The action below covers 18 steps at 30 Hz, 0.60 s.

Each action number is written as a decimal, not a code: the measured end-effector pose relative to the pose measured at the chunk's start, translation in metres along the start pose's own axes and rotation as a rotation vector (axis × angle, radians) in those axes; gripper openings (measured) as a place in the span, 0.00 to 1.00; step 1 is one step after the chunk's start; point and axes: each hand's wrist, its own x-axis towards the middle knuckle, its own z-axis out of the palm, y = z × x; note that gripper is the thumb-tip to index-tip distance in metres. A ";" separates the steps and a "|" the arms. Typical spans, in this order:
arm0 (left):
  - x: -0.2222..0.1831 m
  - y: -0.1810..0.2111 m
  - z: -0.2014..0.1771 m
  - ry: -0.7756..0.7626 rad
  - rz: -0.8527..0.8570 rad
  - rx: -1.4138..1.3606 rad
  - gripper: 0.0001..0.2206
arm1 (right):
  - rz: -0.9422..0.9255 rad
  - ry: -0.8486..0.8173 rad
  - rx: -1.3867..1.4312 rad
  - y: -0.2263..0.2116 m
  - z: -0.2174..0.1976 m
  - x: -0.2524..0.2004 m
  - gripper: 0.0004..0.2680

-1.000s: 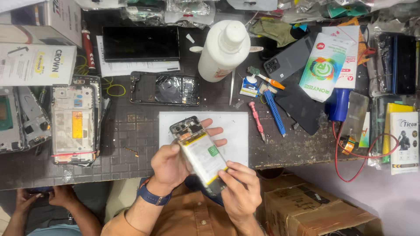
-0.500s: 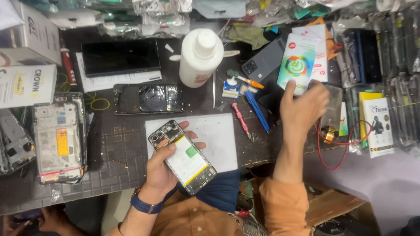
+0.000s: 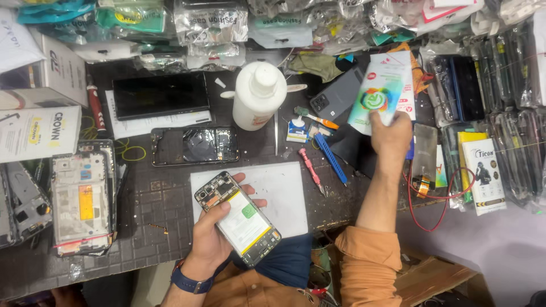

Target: The person handles a disassembled smartphone, connects a charger to test it, then picks up a white smartphone and uses a prying tool and a plastic card to separate the back cover. The person works at a cluttered repair bench with various tools and parts visible.

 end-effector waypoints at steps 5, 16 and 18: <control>0.000 0.000 -0.001 0.001 0.003 -0.001 0.33 | -0.003 -0.015 0.451 -0.009 -0.023 0.008 0.09; 0.000 -0.001 -0.006 -0.019 0.011 -0.012 0.33 | -0.228 -0.014 1.072 -0.071 -0.087 0.117 0.08; 0.000 -0.002 -0.006 -0.007 0.008 -0.012 0.34 | -0.246 -0.127 1.185 -0.086 -0.089 0.147 0.07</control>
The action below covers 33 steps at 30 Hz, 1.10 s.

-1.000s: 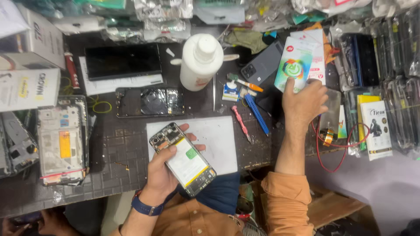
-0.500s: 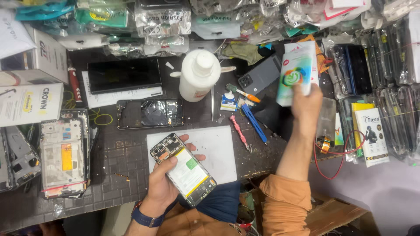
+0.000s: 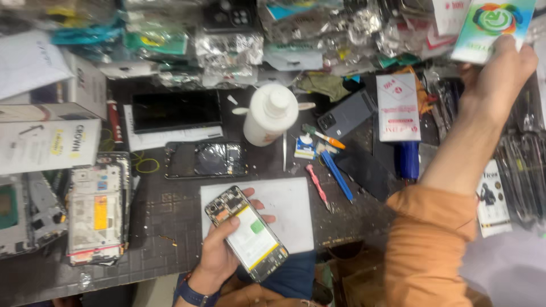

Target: The person handles a disassembled smartphone, connects a charger to test it, then picks up a white smartphone and uses a prying tool and a plastic card to separate the back cover. The person works at a cluttered repair bench with various tools and parts visible.

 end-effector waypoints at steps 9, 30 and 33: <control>0.001 0.001 0.003 0.044 -0.015 0.003 0.33 | -0.054 0.139 -0.443 0.065 -0.022 0.104 0.18; 0.009 -0.006 0.004 0.247 -0.037 0.018 0.35 | -0.603 0.294 -0.269 -0.039 0.014 0.016 0.08; 0.008 -0.008 0.004 0.230 -0.025 0.026 0.34 | -0.591 0.277 -0.189 -0.078 0.010 -0.012 0.11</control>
